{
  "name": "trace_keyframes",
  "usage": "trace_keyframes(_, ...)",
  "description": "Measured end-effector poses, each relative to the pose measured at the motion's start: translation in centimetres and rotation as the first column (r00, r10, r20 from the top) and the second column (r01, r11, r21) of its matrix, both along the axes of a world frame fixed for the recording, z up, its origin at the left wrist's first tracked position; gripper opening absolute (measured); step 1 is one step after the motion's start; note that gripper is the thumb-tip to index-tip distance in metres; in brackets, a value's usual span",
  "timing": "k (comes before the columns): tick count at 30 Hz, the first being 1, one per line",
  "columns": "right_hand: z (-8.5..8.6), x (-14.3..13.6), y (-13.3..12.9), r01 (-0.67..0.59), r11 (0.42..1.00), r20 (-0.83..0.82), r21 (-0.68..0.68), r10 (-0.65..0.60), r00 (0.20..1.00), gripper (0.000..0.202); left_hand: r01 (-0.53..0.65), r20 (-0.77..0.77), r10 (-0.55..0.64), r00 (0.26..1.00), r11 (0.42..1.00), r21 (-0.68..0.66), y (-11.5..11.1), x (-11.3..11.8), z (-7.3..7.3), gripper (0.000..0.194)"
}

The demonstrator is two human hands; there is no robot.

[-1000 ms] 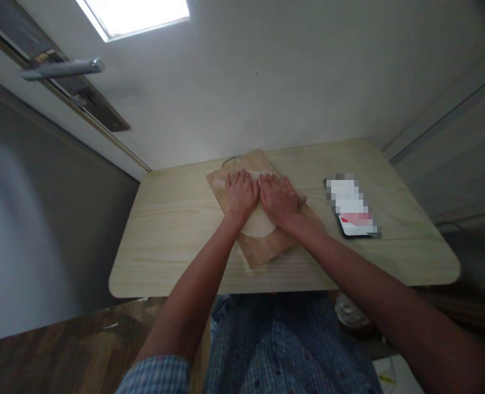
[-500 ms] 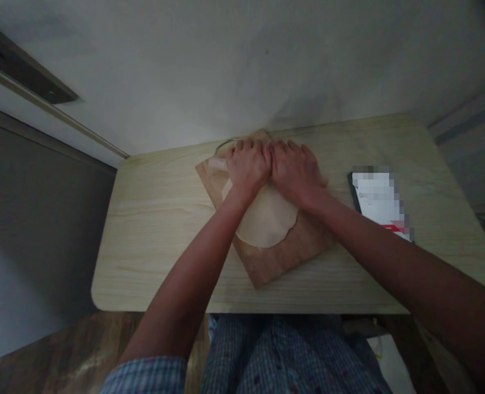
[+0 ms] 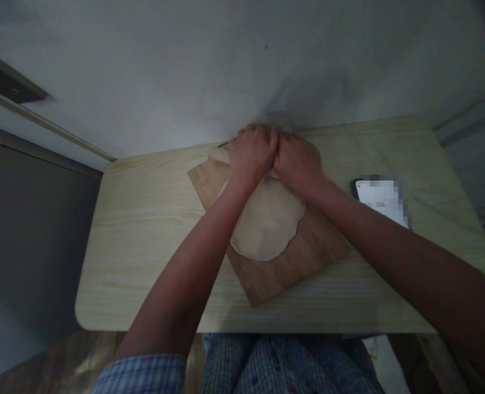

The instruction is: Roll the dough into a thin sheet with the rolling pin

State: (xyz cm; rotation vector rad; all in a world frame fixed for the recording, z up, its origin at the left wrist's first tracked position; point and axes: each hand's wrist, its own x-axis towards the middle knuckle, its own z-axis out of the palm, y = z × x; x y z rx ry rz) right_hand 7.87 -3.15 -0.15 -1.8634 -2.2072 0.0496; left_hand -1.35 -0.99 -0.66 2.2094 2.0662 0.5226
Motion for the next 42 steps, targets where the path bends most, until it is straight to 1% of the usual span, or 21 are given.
trace_keyframes(7, 0.2, 0.1, 1.1, 0.047, 0.997, 0.0, -0.057, -0.047, 0.999, 0.036, 0.005, 0.037, -0.004, 0.999, 1.0, -0.015, 1.5, 0.5, 0.5, 0.049)
trace_keyframes(12, -0.2, 0.2, 1.6, 0.055, 0.997, -0.024, -0.062, -0.057, 0.998, 0.041, 0.013, -0.009, -0.012, 1.0, 0.998, 0.067, 2.1, 0.6, 0.1, 0.047)
trace_keyframes(16, -0.1, 0.1, 1.3, 0.069, 0.996, -0.02, -0.053, -0.07, 0.997, 0.039, 0.022, -0.066, -0.013, 0.998, 0.992, 0.128, 1.8, 0.6, -0.1, 0.037)
trace_keyframes(20, 0.2, -0.2, 0.2, 0.059, 0.997, -0.018, -0.041, -0.06, 0.998, 0.035, 0.03, -0.122, -0.013, 0.992, 0.989, 0.145, 0.5, 0.1, 0.1, 0.032)
trace_keyframes(23, 0.4, -0.6, -0.9, 0.027, 1.0, -0.013, -0.011, -0.027, 1.0, 0.034, 0.032, -0.14, -0.014, 0.99, 0.991, 0.128, -0.8, -0.5, 0.3, 0.035)
trace_keyframes(25, 0.5, -1.0, -1.8, 0.031, 0.999, 0.004, 0.01, -0.031, 1.0, 0.035, 0.027, -0.148, -0.009, 0.989, 0.992, 0.121, -1.8, -0.9, 0.4, 0.037)
trace_keyframes(28, 0.5, -1.7, -3.2, 0.067, 0.997, 0.023, 0.024, -0.068, 0.997, 0.039, 0.03, -0.176, -0.009, 0.984, 0.993, 0.118, -3.3, -1.6, 0.4, 0.039)
trace_keyframes(31, 0.2, -2.3, -4.7, 0.059, 0.996, 0.012, 0.062, -0.06, 0.998, 0.045, 0.042, -0.204, -0.016, 0.979, 0.991, 0.124, -5.1, -2.3, 0.1, 0.039)
trace_keyframes(34, -0.4, -2.6, -6.2, 0.002, 0.992, 0.002, 0.13, -0.003, 1.0, 0.045, 0.024, -0.205, 0.006, 0.979, 0.989, 0.144, -6.7, -2.9, -0.1, 0.039)
trace_keyframes(37, -1.0, -2.6, -7.3, -0.062, 0.981, 0.0, 0.185, 0.064, 0.998, 0.04, 0.024, -0.218, 0.01, 0.976, 0.988, 0.156, -8.0, -3.5, -0.4, 0.042)
trace_keyframes(42, -1.6, -2.4, -8.8, -0.13, 0.969, -0.03, 0.211, 0.139, 0.99, 0.039, 0.062, -0.254, -0.016, 0.967, 0.983, 0.174, -9.2, -4.1, -0.5, 0.041)
